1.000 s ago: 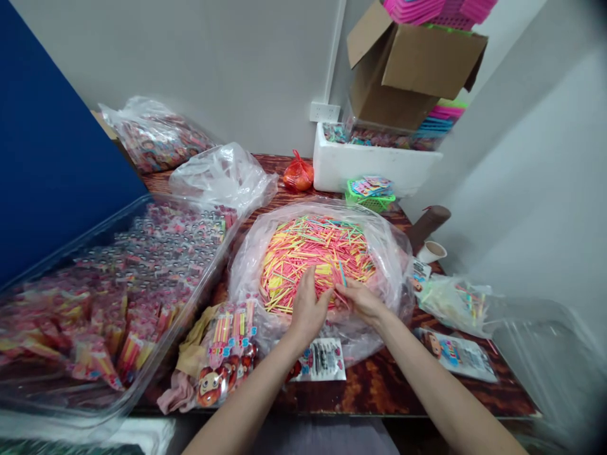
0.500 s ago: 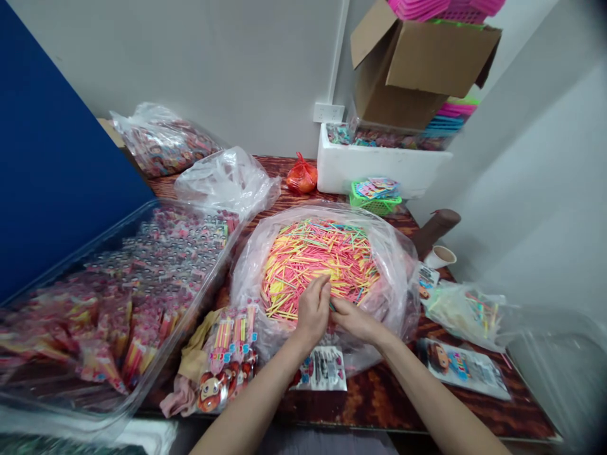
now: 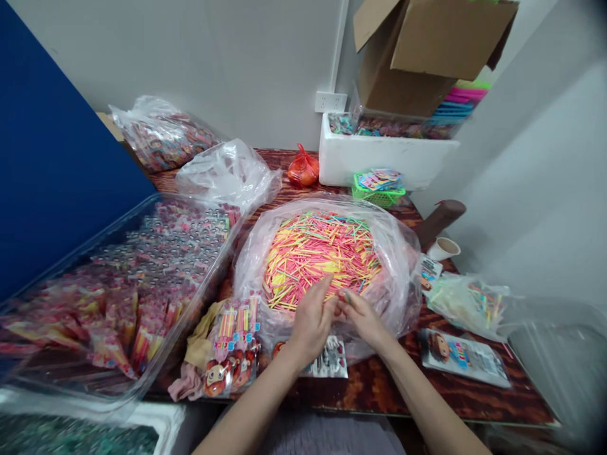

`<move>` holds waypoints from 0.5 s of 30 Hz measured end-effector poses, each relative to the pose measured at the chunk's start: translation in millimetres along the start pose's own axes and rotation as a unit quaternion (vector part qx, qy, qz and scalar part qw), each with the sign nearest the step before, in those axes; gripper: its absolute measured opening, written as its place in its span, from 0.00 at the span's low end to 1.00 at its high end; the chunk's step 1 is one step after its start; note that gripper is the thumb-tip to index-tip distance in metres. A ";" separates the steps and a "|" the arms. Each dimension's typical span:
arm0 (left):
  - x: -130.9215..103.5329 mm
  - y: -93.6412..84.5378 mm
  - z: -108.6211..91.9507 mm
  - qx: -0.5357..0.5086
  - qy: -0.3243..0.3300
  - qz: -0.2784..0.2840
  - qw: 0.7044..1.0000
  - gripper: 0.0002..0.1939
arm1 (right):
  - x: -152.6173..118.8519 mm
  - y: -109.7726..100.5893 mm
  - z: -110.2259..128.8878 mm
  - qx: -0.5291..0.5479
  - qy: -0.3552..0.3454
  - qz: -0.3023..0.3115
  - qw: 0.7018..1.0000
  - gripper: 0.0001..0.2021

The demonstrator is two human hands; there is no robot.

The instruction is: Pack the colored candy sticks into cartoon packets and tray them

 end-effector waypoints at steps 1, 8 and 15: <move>-7.2 -8.1 1.5 0.015 -0.007 -0.011 1.000 0.19 | -5.6 -4.6 -4.6 0.010 -0.001 -0.033 0.999 0.07; -59.1 -20.4 35.3 0.221 -0.002 0.027 0.975 0.19 | -26.0 -9.9 -41.0 0.013 0.014 -0.135 0.991 0.10; -75.0 -17.6 35.6 0.272 0.042 0.012 0.961 0.11 | -25.3 -8.3 -45.8 0.075 -0.003 -0.155 0.985 0.09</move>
Point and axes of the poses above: each hand's wrist, its own x-axis towards the middle knuckle, its own y-axis out of the palm, z = x × y, the point moved 4 cm from there along x, towards the middle knuckle, and after that the axes turned 1 degree about y, right-handed, at the moved point
